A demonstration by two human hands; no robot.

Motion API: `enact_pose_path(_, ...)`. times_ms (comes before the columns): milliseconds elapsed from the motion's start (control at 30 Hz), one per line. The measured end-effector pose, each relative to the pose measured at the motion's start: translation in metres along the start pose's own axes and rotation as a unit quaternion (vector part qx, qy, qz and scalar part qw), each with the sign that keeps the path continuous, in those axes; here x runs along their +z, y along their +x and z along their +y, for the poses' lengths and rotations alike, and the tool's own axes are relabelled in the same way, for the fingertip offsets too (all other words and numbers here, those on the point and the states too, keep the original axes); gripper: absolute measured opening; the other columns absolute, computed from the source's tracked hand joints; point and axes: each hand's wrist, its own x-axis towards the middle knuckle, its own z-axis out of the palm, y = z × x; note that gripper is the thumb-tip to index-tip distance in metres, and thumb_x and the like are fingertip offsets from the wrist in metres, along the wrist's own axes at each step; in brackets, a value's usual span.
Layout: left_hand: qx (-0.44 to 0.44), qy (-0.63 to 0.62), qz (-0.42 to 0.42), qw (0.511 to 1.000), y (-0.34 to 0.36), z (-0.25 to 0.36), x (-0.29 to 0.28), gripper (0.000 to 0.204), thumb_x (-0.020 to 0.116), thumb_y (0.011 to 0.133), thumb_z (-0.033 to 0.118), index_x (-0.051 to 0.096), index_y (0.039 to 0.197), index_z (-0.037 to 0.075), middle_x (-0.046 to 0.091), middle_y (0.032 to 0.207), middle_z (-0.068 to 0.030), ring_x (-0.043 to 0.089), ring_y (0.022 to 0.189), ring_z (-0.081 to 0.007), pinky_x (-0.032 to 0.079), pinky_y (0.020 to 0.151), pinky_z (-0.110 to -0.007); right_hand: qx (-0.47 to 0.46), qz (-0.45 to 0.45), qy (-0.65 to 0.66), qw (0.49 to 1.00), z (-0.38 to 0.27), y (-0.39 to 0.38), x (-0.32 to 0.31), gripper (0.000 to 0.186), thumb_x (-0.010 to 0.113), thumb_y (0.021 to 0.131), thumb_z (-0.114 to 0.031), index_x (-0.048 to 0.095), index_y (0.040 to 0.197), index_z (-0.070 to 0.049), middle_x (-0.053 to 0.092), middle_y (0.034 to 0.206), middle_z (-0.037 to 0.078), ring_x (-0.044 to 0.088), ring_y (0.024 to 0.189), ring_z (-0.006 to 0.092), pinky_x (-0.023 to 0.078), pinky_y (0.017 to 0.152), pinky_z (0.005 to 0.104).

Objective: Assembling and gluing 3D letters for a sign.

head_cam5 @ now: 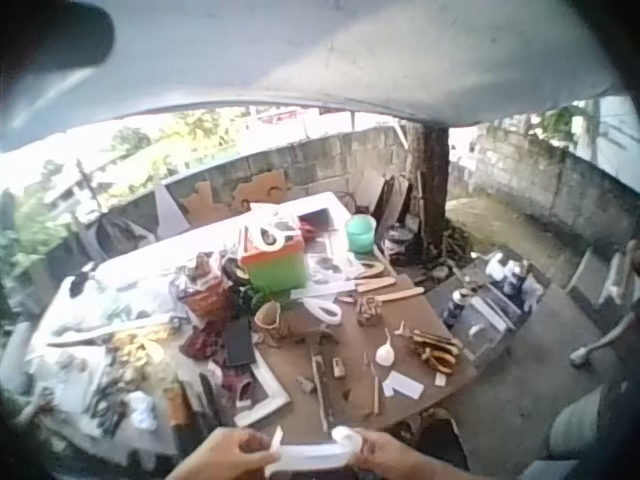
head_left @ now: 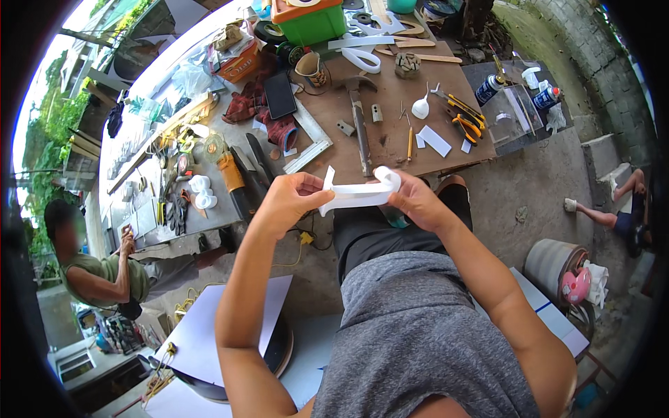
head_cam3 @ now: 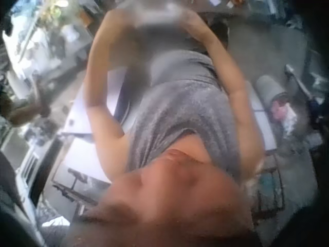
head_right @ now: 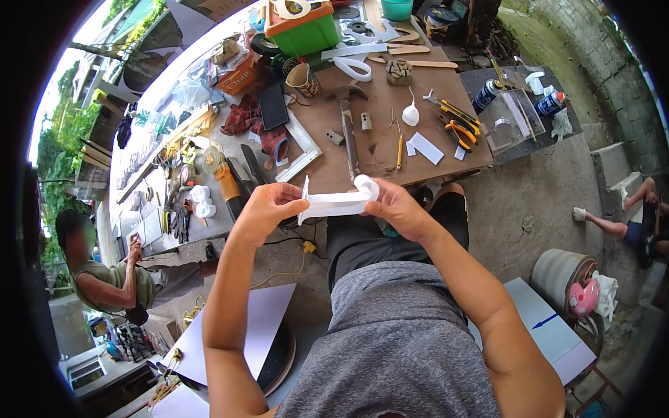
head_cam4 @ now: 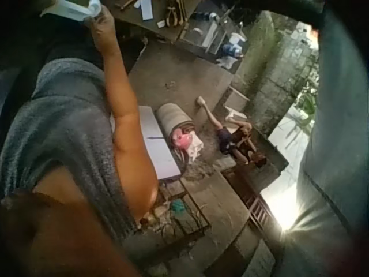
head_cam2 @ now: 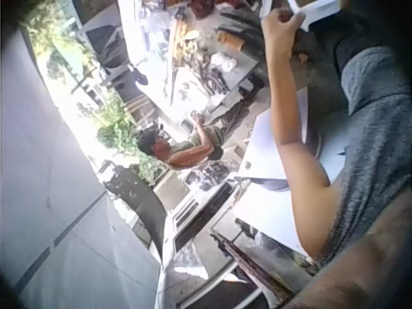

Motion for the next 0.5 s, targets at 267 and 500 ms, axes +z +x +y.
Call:
enact_pose_path(267, -0.001, 0.091, -0.041, 0.995, 0.000, 0.021, -0.002, 0.033, 0.078, 0.081, 0.017, 0.068, 0.102, -0.007, 0.069, 0.091, -0.0072, 0.063, 0.081, -0.0111, 0.050, 0.078, -0.026, 0.053, 0.001, 0.064, 0.997, 0.018, -0.012, 0.007, 0.056, 0.071, 0.092, -0.016, 0.047, 0.140, 0.002, 0.062, 0.125, 0.009, 0.062, 0.109, 0.0170, 0.049, 0.101, 0.0324)
enact_pose_path(500, 0.075, 0.016, 0.031, 0.997, -0.006, -0.006, 0.031, 0.032, 0.076, 0.081, 0.011, 0.066, 0.106, -0.007, 0.069, 0.095, -0.0074, 0.063, 0.087, -0.0111, 0.051, 0.081, -0.026, -0.015, 0.042, 0.025, 0.999, -0.013, -0.019, -0.004, 0.057, 0.073, 0.091, -0.015, 0.046, 0.139, 0.001, 0.061, 0.127, 0.007, 0.058, 0.117, 0.0165, 0.046, 0.103, 0.0334)
